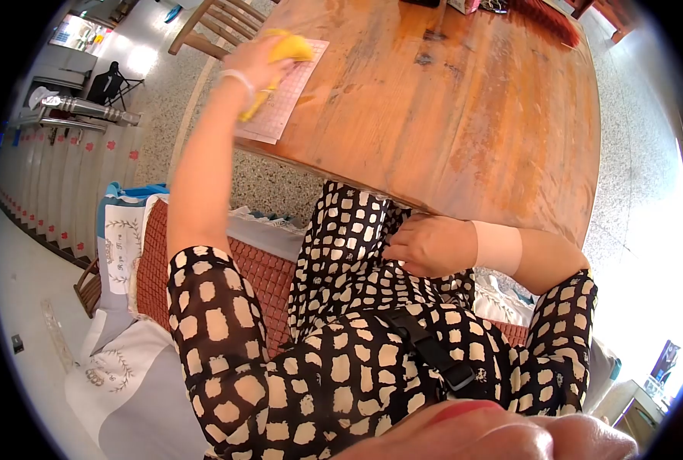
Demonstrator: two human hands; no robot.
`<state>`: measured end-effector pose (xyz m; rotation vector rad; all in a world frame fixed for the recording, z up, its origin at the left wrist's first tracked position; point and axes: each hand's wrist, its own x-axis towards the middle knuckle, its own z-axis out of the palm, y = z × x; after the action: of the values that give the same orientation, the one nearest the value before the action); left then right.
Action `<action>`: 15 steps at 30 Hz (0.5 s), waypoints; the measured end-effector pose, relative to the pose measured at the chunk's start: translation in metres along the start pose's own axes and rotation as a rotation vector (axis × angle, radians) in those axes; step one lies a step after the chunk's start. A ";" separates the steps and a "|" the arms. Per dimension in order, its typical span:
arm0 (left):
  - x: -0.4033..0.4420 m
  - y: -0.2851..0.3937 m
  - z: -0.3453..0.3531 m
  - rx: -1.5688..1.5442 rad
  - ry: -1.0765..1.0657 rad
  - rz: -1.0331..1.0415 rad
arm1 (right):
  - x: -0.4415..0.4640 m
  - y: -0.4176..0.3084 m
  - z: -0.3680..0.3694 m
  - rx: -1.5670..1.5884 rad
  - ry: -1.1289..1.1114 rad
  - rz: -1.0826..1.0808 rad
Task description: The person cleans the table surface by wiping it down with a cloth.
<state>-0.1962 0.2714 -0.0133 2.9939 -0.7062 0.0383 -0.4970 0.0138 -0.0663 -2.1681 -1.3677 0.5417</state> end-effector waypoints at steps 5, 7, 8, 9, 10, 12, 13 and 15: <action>0.000 -0.072 0.033 -0.438 0.207 -0.034 | 0.002 -0.003 -0.001 0.035 -0.022 0.036; -0.002 -0.062 0.032 -0.417 0.254 -0.085 | 0.003 -0.003 -0.003 0.039 -0.044 0.047; -0.001 -0.057 0.029 -0.385 0.257 -0.106 | 0.003 -0.003 -0.001 0.041 -0.045 0.051; -0.001 -0.052 0.027 -0.353 0.259 -0.129 | 0.002 -0.003 0.000 0.044 -0.048 0.054; 0.001 -0.051 0.029 -0.338 0.270 -0.142 | 0.003 -0.003 -0.001 0.039 -0.058 0.059; 0.008 -0.052 0.033 -0.306 0.294 -0.170 | 0.004 -0.003 -0.002 0.026 -0.079 0.066; 0.012 -0.052 0.034 -0.230 0.267 -0.215 | 0.005 -0.003 -0.002 0.014 -0.087 0.074; 0.017 -0.044 0.032 -0.079 0.214 -0.302 | 0.007 -0.004 -0.004 -0.013 -0.100 0.091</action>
<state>-0.1607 0.3006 -0.0467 2.9243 -0.2260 0.3018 -0.4950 0.0207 -0.0608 -2.2494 -1.3315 0.6863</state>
